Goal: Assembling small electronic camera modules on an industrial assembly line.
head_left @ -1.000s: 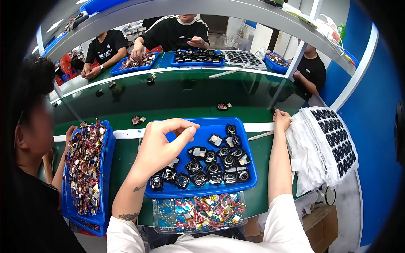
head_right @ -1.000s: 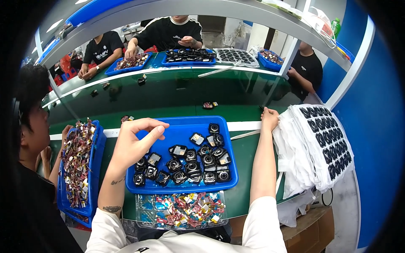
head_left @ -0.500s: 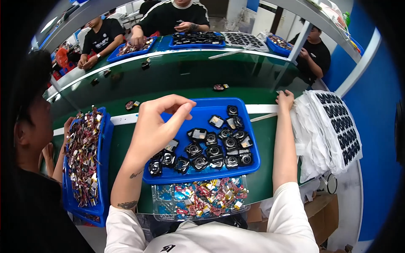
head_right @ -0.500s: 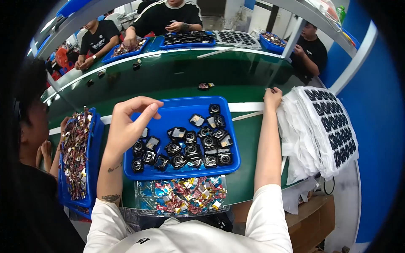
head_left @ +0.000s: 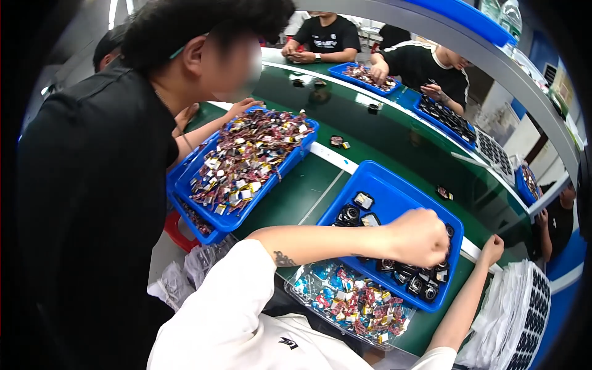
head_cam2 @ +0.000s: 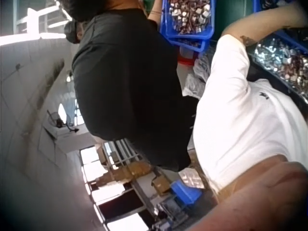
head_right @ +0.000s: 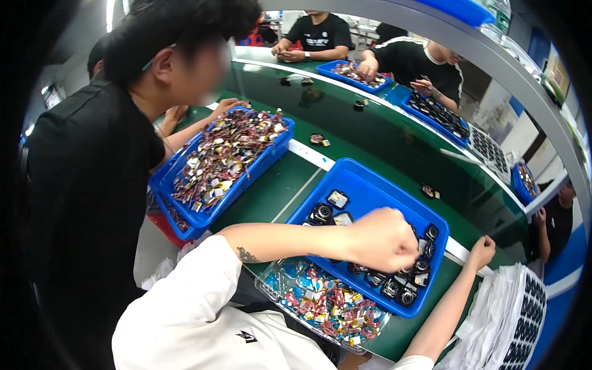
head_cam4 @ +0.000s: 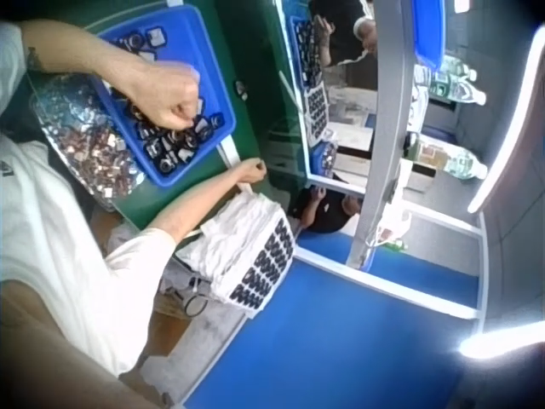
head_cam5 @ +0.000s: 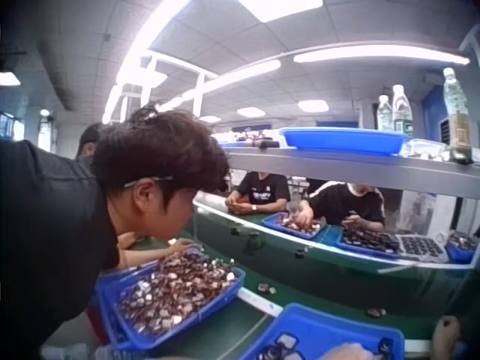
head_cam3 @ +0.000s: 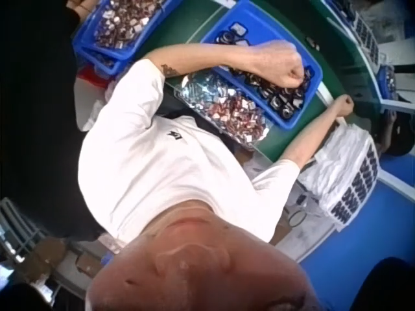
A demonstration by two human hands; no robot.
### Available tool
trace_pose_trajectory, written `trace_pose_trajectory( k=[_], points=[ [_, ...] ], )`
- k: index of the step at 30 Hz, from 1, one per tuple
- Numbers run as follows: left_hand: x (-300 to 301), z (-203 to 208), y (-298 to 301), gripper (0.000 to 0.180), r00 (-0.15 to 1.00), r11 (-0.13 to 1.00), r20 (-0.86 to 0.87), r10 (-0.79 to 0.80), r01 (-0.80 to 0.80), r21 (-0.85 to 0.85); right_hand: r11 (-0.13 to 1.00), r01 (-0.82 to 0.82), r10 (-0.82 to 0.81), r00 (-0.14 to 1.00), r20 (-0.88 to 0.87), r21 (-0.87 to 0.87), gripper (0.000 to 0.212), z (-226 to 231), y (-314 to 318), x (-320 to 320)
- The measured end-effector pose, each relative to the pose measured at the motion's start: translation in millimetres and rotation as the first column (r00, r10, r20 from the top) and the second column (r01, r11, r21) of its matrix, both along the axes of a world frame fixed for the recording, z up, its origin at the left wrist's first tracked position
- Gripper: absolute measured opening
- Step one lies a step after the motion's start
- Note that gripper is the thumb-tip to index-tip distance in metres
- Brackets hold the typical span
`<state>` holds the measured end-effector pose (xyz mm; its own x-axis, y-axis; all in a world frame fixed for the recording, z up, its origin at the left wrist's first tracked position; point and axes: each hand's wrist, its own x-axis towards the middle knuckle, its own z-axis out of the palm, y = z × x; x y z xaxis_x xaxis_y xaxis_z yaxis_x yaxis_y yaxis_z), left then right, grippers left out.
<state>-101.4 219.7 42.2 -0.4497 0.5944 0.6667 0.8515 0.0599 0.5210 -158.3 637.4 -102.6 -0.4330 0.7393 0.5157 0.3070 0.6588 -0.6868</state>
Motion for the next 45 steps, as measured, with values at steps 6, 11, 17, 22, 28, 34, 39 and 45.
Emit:
trace_pose_trajectory(
  k=[6, 11, 17, 22, 28, 34, 39, 45],
  points=[
    [106.3, -14.8, 88.6, 0.018, 0.765, 0.825, -0.323, -0.557, 0.464, -0.324, 0.999, 0.033, -0.033, 0.999, 0.041, -0.009, 0.028, 0.5, 4.7, -6.0],
    [134.1, -39.0, 64.1, 0.021, 0.708, 0.801, -0.412, -0.574, 0.381, -0.461, 0.999, -0.004, 0.002, 0.999, -0.047, -0.042, 0.03, -4.0, 11.8, -14.2],
    [91.3, -44.7, -69.6, 0.012, 0.802, 0.602, -0.367, -0.472, -0.011, -0.799, 0.997, 0.062, -0.062, 0.998, 0.019, -0.046, 0.031, -13.8, 32.9, -16.1],
    [102.3, -41.1, -45.1, 0.013, 0.795, 0.679, -0.372, -0.48, 0.068, -0.731, 0.998, 0.043, -0.04, 0.996, 0.078, -0.035, 0.032, -1.1, 12.8, -14.9],
    [90.9, -34.1, -26.2, 0.016, 0.86, 0.73, -0.296, -0.415, 0.121, -0.673, 0.999, -0.019, 0.021, 0.999, 0.045, -0.035, 0.029, 4.4, -0.8, -8.2],
    [80.4, -38.1, -39.5, 0.015, 0.954, 0.907, -0.224, -0.198, 0.091, -0.412, 0.997, -0.07, 0.07, 0.997, 0.02, -0.033, 0.025, 7.1, -4.7, -7.7],
    [59.7, -46.9, -67.0, 0.018, 0.983, 0.929, -0.178, 0.042, -0.104, -0.356, 0.997, -0.064, 0.064, 0.998, 0.015, -0.035, 0.024, 11.9, -13.7, -3.3],
    [47.0, -37.3, -92.4, 0.024, 0.986, 0.908, -0.032, 0.162, -0.162, -0.387, 0.992, -0.053, 0.055, 0.998, 0.009, -0.118, 0.021, 21.2, -34.3, 7.3]
  ],
)
